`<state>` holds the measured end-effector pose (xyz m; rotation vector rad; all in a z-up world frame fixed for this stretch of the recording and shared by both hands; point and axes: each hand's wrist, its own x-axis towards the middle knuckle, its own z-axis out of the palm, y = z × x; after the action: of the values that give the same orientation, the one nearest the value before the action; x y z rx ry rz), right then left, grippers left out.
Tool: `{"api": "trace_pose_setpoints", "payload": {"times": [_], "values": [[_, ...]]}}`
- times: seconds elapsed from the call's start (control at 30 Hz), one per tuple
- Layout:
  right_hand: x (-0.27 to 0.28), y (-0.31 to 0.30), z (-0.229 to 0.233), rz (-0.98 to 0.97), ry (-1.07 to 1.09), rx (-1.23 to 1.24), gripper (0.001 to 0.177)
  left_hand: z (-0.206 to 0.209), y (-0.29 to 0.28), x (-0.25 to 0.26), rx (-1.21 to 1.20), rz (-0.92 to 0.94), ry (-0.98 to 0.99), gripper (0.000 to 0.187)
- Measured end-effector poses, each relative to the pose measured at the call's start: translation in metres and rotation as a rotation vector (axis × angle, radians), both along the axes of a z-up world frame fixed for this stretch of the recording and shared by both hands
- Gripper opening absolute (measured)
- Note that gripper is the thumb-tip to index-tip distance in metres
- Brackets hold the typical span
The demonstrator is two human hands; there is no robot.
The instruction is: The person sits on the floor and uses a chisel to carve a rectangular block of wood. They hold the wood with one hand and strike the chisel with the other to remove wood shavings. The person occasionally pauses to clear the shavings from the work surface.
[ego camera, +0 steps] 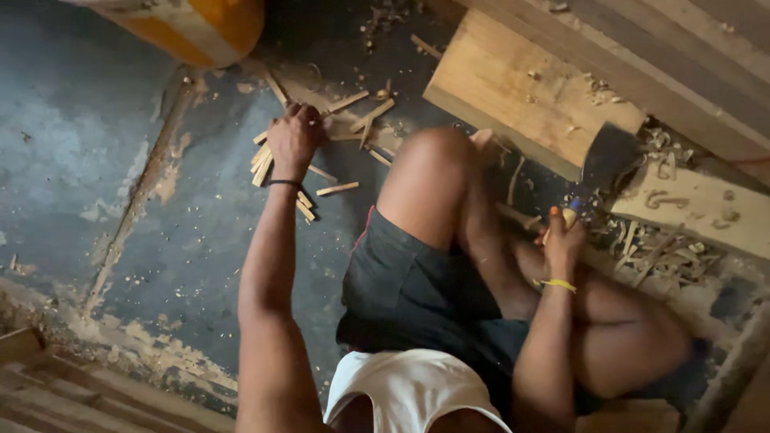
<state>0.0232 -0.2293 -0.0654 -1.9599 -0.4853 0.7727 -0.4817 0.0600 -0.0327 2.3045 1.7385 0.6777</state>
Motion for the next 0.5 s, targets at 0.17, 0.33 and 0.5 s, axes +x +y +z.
{"api": "trace_pose_setpoints", "payload": {"times": [0.17, 0.33, 0.5], "values": [[-0.002, -0.002, -0.002, 0.026, -0.011, 0.005, 0.029, 0.066, -0.007, 0.034, 0.082, -0.239, -0.184, 0.013], [-0.001, -0.003, -0.004, 0.057, 0.002, 0.020, 0.037, 0.125, -0.020, 0.090, 0.062, -0.439, -0.364, 0.017], [-0.004, -0.002, -0.009, 0.071, 0.003, -0.016, 0.042, 0.175, -0.020, 0.151, 0.217, -0.637, -0.319, 0.016]]}}
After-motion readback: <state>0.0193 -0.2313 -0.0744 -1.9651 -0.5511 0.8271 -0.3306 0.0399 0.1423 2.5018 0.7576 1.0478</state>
